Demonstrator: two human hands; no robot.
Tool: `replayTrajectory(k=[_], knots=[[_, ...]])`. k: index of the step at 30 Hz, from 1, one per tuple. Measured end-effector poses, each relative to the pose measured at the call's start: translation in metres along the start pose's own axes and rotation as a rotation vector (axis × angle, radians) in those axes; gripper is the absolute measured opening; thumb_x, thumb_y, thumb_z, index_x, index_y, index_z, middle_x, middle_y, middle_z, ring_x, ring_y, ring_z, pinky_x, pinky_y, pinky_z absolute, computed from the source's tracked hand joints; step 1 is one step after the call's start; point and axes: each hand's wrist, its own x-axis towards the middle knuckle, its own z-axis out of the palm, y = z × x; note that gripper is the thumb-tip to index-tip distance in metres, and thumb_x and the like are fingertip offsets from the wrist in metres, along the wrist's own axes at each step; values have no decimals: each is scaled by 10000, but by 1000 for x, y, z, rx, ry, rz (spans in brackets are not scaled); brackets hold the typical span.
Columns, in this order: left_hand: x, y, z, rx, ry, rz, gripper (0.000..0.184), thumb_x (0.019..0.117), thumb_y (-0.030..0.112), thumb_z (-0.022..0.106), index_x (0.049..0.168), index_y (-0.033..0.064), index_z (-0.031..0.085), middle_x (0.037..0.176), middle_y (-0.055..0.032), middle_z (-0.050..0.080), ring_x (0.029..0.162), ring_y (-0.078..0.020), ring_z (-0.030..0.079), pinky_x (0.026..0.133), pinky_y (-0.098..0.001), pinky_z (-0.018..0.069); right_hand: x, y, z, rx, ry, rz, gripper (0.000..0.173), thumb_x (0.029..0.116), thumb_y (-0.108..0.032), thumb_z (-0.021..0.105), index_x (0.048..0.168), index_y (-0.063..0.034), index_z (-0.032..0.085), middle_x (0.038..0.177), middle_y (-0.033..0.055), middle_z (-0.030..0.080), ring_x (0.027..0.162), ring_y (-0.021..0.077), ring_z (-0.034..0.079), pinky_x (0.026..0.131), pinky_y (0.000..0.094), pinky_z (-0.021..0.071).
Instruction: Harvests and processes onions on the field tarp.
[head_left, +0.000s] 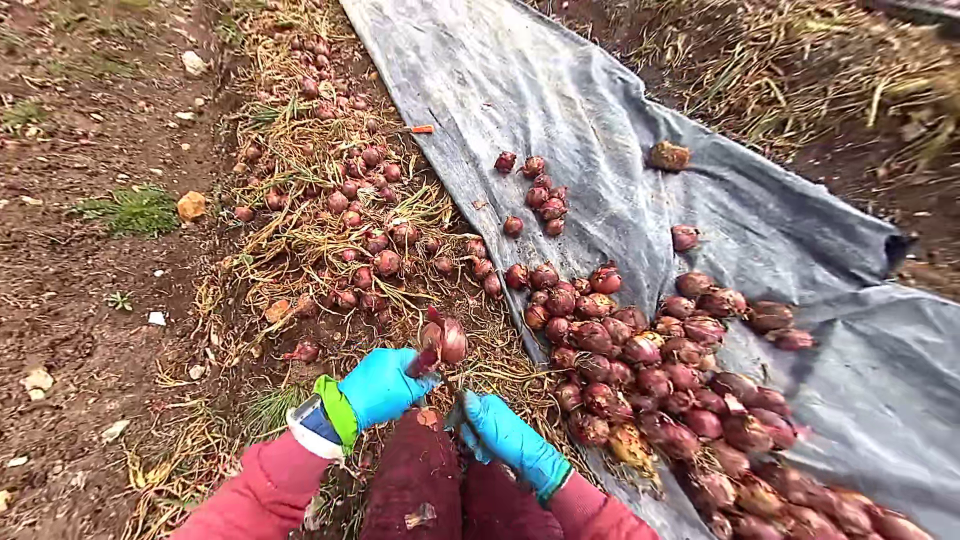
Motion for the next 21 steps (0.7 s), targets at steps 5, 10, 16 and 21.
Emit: replayTrajectory(k=[5, 10, 16, 21], knots=[[63, 23, -16, 354, 85, 24, 234, 999, 374, 640, 1121, 213, 758, 1031, -65, 762, 1016, -280, 721, 898, -605, 550, 26, -35, -48, -6, 272, -37, 781, 1034, -663, 197, 946, -64, 692, 606, 35, 605, 484, 146, 568, 488, 331, 517], [55, -162, -74, -141, 480, -340, 278, 1013, 368, 683, 1130, 119, 723, 815, -94, 714, 655, -230, 675, 635, -497, 590, 83, -11, -97, 85, 530, -2, 964, 954, -792, 47, 1018, -79, 693, 587, 82, 585, 456, 202, 560, 450, 384, 531], [-5, -366, -46, 243, -402, -907, 649, 919, 601, 698, 1274, 57, 692, 1216, -231, 700, 1147, -403, 676, 1002, -645, 512, 109, 89, -32, 201, 296, 377, 914, 1016, -699, 78, 1115, -49, 714, 606, 95, 604, 458, 213, 569, 447, 393, 532], [89, -350, -64, 103, 294, -772, 475, 982, 528, 645, 1411, 324, 636, 1325, -47, 706, 1214, -305, 671, 1020, -655, 503, 103, 84, 36, 265, 194, 586, 834, 1073, -578, 86, 1072, -30, 715, 591, 82, 625, 468, 198, 589, 467, 389, 542]])
